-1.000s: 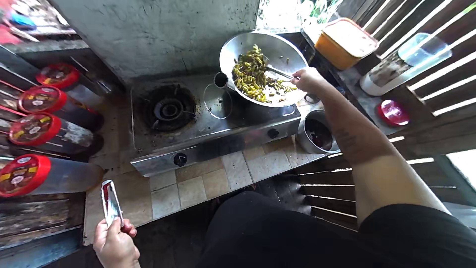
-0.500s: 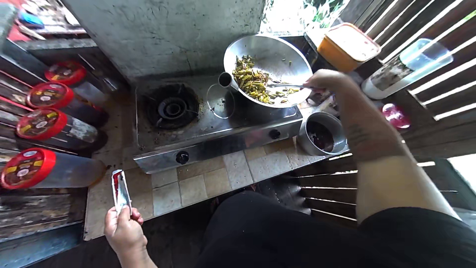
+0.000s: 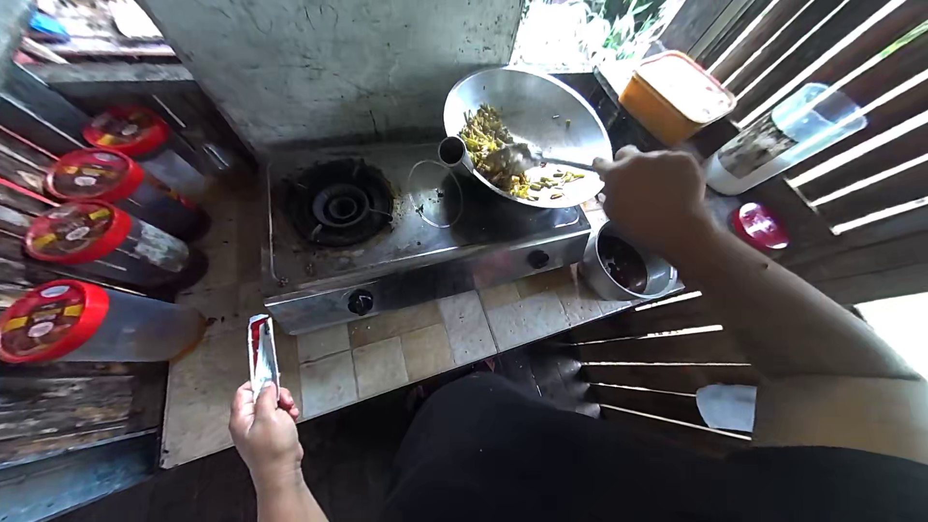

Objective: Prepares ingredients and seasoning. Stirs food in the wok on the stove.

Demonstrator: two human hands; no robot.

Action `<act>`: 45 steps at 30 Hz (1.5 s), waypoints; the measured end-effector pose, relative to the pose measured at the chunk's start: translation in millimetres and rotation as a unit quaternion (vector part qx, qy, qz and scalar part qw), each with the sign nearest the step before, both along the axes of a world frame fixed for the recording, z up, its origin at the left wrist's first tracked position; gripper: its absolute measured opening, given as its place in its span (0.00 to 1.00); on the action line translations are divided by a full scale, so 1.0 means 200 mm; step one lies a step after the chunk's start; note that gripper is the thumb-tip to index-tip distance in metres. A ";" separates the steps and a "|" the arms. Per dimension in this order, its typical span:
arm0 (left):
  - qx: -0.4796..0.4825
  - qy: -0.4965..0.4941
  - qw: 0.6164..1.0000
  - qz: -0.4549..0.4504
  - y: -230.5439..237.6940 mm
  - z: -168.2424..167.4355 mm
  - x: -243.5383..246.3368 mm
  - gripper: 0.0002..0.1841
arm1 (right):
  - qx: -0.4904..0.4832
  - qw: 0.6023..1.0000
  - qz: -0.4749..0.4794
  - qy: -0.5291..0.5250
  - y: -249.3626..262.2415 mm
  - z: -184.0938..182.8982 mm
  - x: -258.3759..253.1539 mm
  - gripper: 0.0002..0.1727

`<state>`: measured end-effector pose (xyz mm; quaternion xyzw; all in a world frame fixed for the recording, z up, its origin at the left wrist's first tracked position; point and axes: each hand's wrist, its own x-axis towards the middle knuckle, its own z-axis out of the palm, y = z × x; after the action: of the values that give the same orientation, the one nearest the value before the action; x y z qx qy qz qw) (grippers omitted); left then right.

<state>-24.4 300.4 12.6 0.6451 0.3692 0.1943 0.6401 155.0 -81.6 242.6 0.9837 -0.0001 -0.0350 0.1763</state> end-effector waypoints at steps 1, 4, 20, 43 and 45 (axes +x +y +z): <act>0.000 0.001 1.000 -0.003 -0.01 0.00 0.00 0.08 | -0.002 1.000 -0.002 0.012 0.03 -0.03 -0.01 0.15; 0.003 -0.003 1.000 -0.008 -0.02 0.00 0.01 0.08 | 0.009 1.000 0.013 0.007 0.02 -0.18 0.10 0.15; 0.006 0.015 1.000 0.008 -0.14 -0.01 -0.03 0.08 | 0.260 0.943 -0.152 0.141 -0.46 -0.20 0.72 0.23; 0.040 0.029 0.997 0.055 -0.24 0.00 -0.12 0.07 | 0.286 0.953 -0.097 0.027 -0.54 -0.46 0.87 0.23; 0.039 0.032 0.998 0.045 -0.24 -0.01 -0.10 0.07 | 0.195 0.980 -0.019 -0.020 -0.50 -0.40 0.78 0.22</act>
<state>-44.4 251.8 10.5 0.6583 0.4099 0.2165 0.5931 311.2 -181.0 163.1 0.9995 -0.0151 -0.0183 -0.0196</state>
